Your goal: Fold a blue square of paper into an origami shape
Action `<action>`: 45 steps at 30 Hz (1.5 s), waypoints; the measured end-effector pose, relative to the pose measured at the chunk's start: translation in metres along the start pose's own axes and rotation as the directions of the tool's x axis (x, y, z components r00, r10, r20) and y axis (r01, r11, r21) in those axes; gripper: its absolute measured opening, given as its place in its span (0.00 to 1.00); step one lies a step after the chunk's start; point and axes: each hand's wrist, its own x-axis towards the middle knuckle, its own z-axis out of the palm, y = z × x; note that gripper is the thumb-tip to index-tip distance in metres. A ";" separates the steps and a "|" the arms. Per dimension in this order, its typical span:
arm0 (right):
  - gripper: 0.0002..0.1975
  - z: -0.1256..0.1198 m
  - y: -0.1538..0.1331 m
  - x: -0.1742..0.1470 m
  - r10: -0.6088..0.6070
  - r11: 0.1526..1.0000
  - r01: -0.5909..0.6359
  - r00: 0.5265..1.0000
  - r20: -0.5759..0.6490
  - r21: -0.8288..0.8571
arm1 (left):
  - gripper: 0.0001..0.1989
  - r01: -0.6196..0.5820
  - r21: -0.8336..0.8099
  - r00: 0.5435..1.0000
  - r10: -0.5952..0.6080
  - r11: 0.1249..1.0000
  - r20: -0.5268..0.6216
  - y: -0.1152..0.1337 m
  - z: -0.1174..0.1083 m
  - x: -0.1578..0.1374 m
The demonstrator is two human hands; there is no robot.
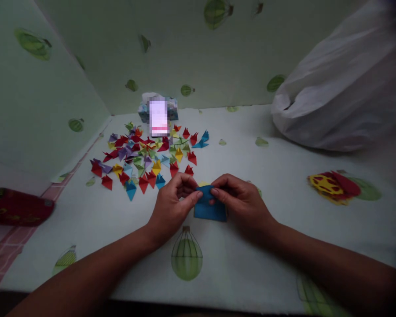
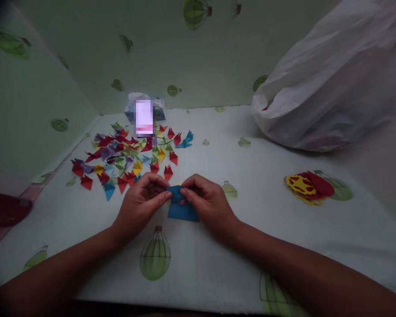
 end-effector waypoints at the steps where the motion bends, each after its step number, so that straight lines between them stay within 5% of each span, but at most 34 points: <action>1: 0.06 0.000 0.000 0.000 -0.002 1.000 0.002 1.000 -0.005 0.007 | 0.09 0.009 -0.005 1.000 -0.009 1.000 -0.005 0.000 0.000 0.000; 45: 0.05 0.001 0.000 -0.001 -0.009 1.000 0.010 1.000 -0.019 0.026 | 0.08 0.043 -0.019 0.999 -0.043 0.999 0.023 0.000 0.000 0.001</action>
